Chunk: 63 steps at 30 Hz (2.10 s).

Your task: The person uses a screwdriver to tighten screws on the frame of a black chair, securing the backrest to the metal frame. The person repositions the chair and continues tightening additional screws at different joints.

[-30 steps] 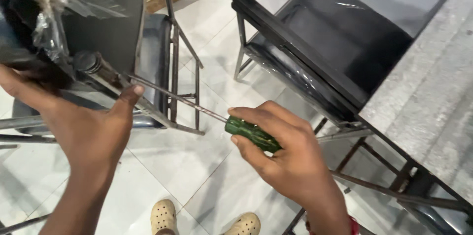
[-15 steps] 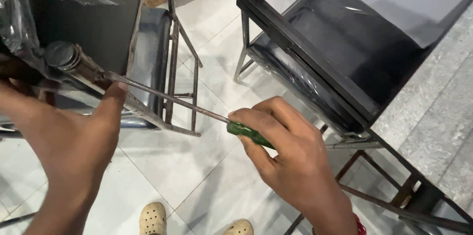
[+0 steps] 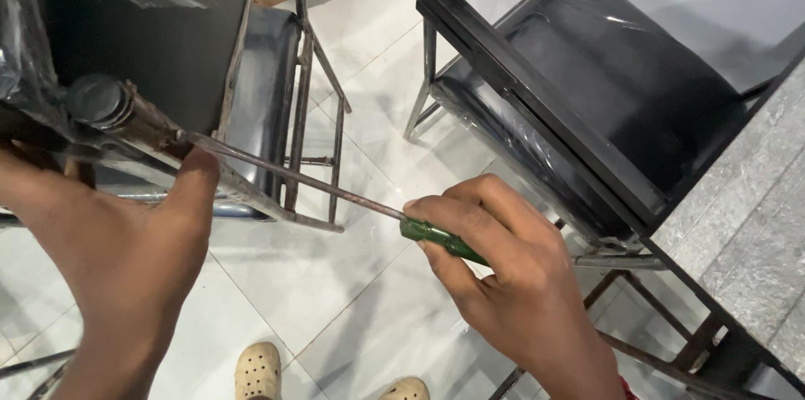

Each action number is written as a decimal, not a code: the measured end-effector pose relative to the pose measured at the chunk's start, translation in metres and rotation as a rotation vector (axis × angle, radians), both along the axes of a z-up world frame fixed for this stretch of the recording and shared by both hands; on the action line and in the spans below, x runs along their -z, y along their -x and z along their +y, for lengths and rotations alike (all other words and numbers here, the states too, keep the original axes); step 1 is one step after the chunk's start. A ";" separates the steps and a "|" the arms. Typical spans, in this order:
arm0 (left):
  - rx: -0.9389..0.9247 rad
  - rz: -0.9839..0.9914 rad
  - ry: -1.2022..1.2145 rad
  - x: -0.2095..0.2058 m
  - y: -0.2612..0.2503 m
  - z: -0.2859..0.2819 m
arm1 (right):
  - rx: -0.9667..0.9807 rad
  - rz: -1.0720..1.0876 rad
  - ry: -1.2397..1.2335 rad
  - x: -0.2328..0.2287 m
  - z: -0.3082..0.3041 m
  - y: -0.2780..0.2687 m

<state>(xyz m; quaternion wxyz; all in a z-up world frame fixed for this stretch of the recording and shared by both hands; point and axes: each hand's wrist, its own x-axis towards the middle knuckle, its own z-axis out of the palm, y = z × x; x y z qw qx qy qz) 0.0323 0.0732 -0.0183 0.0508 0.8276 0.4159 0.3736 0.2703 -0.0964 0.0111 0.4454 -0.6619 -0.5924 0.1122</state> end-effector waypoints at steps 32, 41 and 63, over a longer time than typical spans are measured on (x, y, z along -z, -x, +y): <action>-0.012 -0.094 0.076 -0.001 -0.025 -0.002 | -0.277 0.064 -0.041 -0.016 0.027 -0.059; -0.017 -0.074 0.017 0.018 -0.006 0.003 | -0.259 0.306 0.274 -0.026 0.035 -0.062; -0.044 -0.237 0.132 -0.022 -0.032 -0.002 | -0.158 -0.193 -0.020 -0.054 0.028 -0.057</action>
